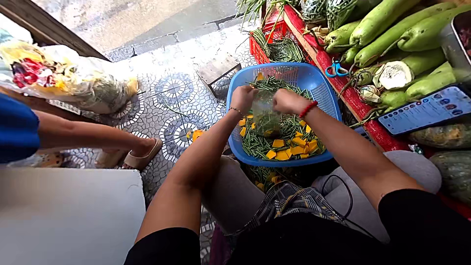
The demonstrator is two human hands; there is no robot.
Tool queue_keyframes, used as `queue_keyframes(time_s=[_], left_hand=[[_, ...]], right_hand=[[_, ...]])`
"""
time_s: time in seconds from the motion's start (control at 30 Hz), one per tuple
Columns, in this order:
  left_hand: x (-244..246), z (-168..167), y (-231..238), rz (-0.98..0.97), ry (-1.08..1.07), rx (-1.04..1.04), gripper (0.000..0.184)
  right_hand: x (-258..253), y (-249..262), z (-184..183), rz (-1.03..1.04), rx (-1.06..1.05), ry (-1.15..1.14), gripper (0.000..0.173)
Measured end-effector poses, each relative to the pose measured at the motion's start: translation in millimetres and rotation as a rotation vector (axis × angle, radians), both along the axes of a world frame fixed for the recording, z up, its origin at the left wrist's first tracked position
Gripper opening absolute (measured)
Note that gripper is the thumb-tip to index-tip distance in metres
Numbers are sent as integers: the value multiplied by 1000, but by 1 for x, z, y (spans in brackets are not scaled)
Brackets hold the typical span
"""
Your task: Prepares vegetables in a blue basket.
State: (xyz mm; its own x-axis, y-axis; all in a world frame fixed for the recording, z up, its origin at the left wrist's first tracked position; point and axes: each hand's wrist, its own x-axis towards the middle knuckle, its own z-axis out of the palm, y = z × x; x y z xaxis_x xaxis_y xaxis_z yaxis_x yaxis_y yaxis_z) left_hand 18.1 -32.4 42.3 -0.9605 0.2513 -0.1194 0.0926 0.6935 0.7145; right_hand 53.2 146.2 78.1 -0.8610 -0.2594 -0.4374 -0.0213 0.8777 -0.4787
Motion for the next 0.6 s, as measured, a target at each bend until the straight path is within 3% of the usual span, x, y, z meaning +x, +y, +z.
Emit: queue_keyframes(time_s=[0.1,0.27,0.33,0.4,0.43,0.47,0.5,0.6], left_hand=[[-8,1,-4,42,-21,-48,37],[-5,5,2,43,-63,-81,36],[-3,9,5,49,-78,-39,36],[-1,11,5,57,-87,-12,35],[-1,11,5,56,-93,-12,35],[0,9,6,49,-95,-10,34],[2,8,8,46,-102,3,34],[1,10,12,20,-105,17,35]], right_hand=[[-14,-3,15,58,44,89,23],[-21,5,4,105,66,78,22],[-17,25,-2,80,-169,155,21],[-11,47,-24,-185,-685,293,21],[-11,56,-38,-366,-832,332,24],[-10,65,-57,-491,-786,343,26],[-9,75,-83,-513,-607,290,29],[11,77,-185,-282,-83,4,42]])
